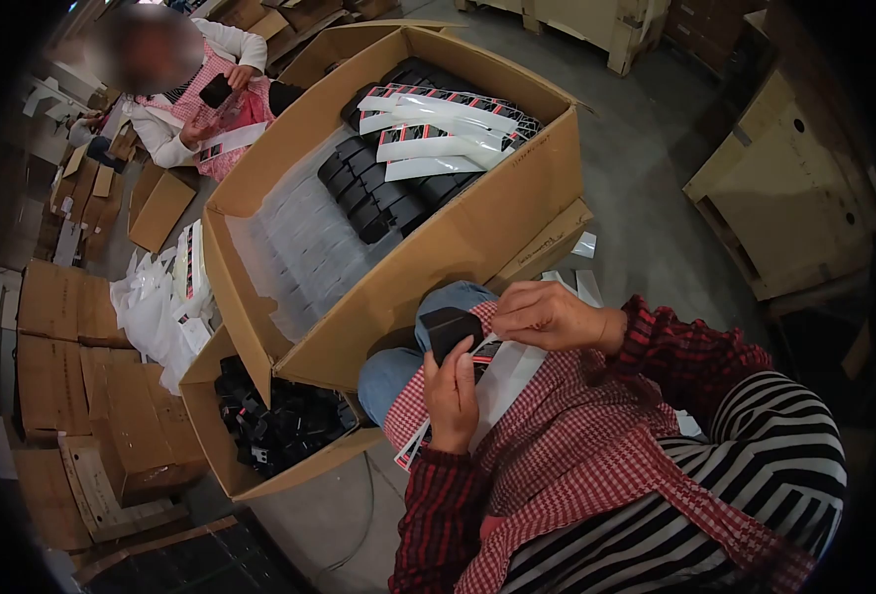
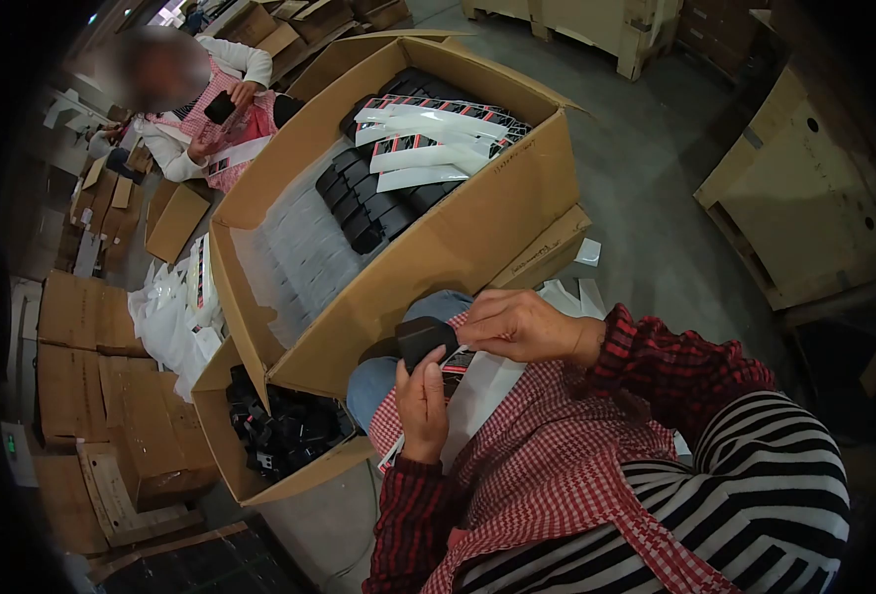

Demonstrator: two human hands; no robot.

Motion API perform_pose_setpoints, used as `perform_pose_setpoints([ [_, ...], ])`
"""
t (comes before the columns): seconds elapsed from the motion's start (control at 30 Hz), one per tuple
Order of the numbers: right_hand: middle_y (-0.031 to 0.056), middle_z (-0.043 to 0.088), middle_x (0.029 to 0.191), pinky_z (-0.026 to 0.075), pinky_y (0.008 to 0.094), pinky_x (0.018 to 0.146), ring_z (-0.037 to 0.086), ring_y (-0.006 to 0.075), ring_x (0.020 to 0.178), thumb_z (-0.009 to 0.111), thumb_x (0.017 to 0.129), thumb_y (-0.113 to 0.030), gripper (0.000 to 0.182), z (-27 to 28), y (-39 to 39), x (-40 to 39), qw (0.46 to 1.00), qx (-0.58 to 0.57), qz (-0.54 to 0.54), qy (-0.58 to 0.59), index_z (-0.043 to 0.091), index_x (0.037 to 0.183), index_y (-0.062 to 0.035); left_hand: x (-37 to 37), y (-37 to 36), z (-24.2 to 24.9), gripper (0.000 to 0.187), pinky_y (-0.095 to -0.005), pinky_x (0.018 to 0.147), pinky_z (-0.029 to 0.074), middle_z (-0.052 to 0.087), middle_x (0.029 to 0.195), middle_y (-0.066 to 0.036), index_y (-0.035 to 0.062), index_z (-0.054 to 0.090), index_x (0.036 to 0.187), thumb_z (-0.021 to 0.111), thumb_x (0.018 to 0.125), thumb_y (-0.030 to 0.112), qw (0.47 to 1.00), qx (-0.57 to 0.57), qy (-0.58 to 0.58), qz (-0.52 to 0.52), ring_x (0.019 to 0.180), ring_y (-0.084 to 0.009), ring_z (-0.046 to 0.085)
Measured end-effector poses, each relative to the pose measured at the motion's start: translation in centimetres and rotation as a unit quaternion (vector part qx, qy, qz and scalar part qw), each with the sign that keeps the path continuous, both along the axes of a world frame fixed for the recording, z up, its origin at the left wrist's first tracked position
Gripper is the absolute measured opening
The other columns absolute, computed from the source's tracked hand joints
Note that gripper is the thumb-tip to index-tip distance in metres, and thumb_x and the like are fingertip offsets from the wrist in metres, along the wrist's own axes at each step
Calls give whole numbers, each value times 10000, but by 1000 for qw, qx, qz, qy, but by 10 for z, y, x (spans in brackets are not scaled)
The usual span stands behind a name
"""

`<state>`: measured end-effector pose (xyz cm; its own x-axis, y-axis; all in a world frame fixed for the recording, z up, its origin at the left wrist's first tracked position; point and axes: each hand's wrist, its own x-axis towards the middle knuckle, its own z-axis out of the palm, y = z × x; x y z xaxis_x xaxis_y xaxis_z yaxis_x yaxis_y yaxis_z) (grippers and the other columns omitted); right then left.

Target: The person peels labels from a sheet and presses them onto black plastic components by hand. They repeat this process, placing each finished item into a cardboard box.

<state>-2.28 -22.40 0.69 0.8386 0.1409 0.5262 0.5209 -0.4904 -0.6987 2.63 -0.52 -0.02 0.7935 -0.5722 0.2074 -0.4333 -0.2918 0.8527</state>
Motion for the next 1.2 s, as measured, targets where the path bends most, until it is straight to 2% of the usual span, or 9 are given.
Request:
perform_pose_setpoints([
  [0.03,78,650,844,529,331,655,636,255,793,719,775,-33,208,0,0,-1,999,-33,-11,-35,684,979,-37,-2,1,0,264,-439,932,419,591,1039,-232,7,630,1166,583,938,130,1000,-7,-10,23,953,-395,576],
  [0.13,67,657,859,539,337,682,642,240,830,709,752,-17,206,-4,-1,-11,995,-92,-28,-14,685,955,-48,-11,6,-34,311,-438,894,428,573,1115,-266,7,576,1251,529,952,79,987,37,-135,79,971,-410,566],
  [0.57,41,640,892,545,342,713,638,239,861,671,734,6,210,8,-15,-37,980,-124,138,-64,673,936,-50,-30,-5,-57,298,-449,875,442,584,1144,-251,-25,569,1231,520,954,71,984,-17,-104,142,962,-415,572],
  [0.73,79,630,929,498,314,758,615,199,866,663,844,4,165,29,-21,-36,984,143,2,107,665,1009,-4,-20,10,-60,314,-419,959,417,604,1175,-241,-24,565,1236,459,988,136,993,10,-58,98,1067,-386,568],
  [0.87,51,592,925,469,259,741,567,135,831,706,829,3,251,40,12,-15,970,217,-52,99,651,1074,12,-10,9,-10,360,-404,970,416,615,1172,-208,-11,511,1313,476,989,141,985,-34,-67,154,1089,-326,573],
  [0.93,42,575,926,458,235,722,549,110,825,702,833,7,268,43,31,-3,974,202,-40,96,642,1094,14,-8,7,9,472,-315,920,450,580,1189,-159,35,368,1437,494,986,97,961,-161,38,220,1060,-193,570],
  [0.97,41,576,937,458,232,714,548,104,824,700,837,4,263,44,40,4,971,218,-28,97,640,1093,17,-13,9,32,510,-271,918,440,619,1186,-127,46,328,1463,510,989,91,930,-216,203,219,1058,-147,575],
  [1.07,24,564,937,449,216,686,541,78,815,696,850,-10,224,45,58,24,966,242,5,93,641,1065,20,-15,18,45,465,-236,913,438,621,1190,-94,17,376,1433,509,993,85,893,-306,280,175,1041,-117,582],
  [1.2,2,538,888,434,202,658,525,52,785,703,860,-40,151,50,77,32,881,424,5,211,654,997,0,-18,20,64,415,-240,913,445,623,1192,-73,-4,427,1393,506,995,82,880,-310,322,160,1041,-114,586],
])
